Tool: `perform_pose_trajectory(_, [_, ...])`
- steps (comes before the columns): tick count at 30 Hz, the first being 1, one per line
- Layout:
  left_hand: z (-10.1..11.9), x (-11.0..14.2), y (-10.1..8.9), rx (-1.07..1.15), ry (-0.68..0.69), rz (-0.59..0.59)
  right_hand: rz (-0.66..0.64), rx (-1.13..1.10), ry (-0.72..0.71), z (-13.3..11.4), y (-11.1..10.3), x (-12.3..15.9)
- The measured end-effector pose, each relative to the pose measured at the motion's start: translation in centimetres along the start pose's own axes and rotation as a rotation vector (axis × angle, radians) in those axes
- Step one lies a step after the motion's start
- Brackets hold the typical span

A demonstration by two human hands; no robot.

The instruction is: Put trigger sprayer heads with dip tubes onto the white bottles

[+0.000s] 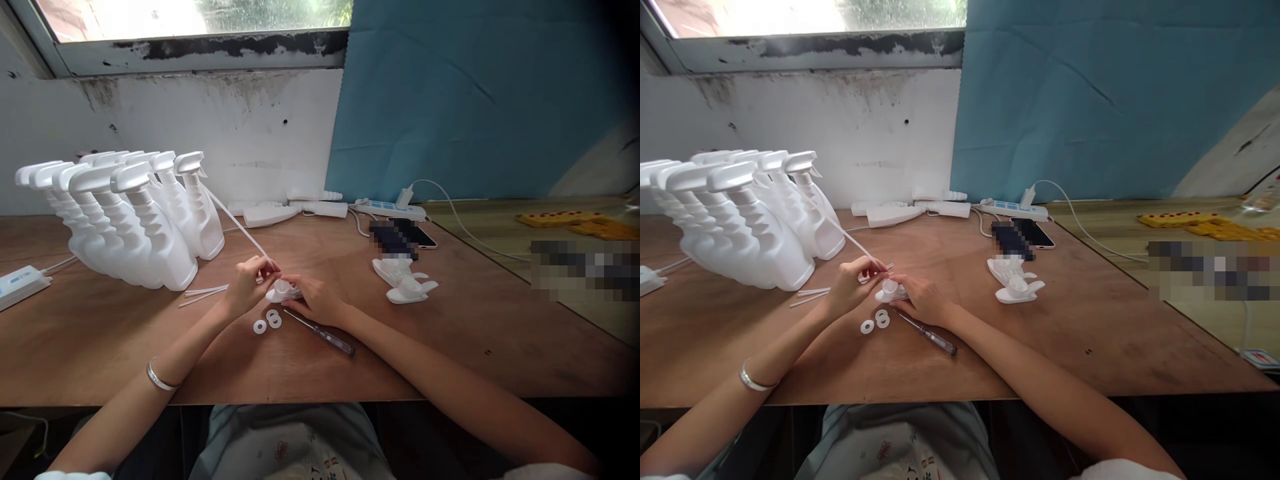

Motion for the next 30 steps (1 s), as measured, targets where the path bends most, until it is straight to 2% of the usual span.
perform_pose_trajectory(8, [0.62,-0.07,0.05,0.004,0.117,-0.015,0.019,0.025,0.033,-0.04,0.45,-0.18])
perform_pose_trajectory(20, [0.24,-0.44,-0.09,0.064,0.051,-0.081,0.059,0.033,0.011,0.09,0.71,-0.11])
perform_pose_trajectory(30, [0.1,-0.18,0.28,0.105,0.059,-0.034,0.016,0.049,0.084,0.12,0.72,-0.16])
Point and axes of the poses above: each hand's wrist, its own x-axis away from the middle knuckle, its own y-axis out of the palm, z = x × y, the point moved 1 cm from there along -x, towards the middle knuckle, and after that the axes turned 9 degrees about y, right-handed, at the moved point
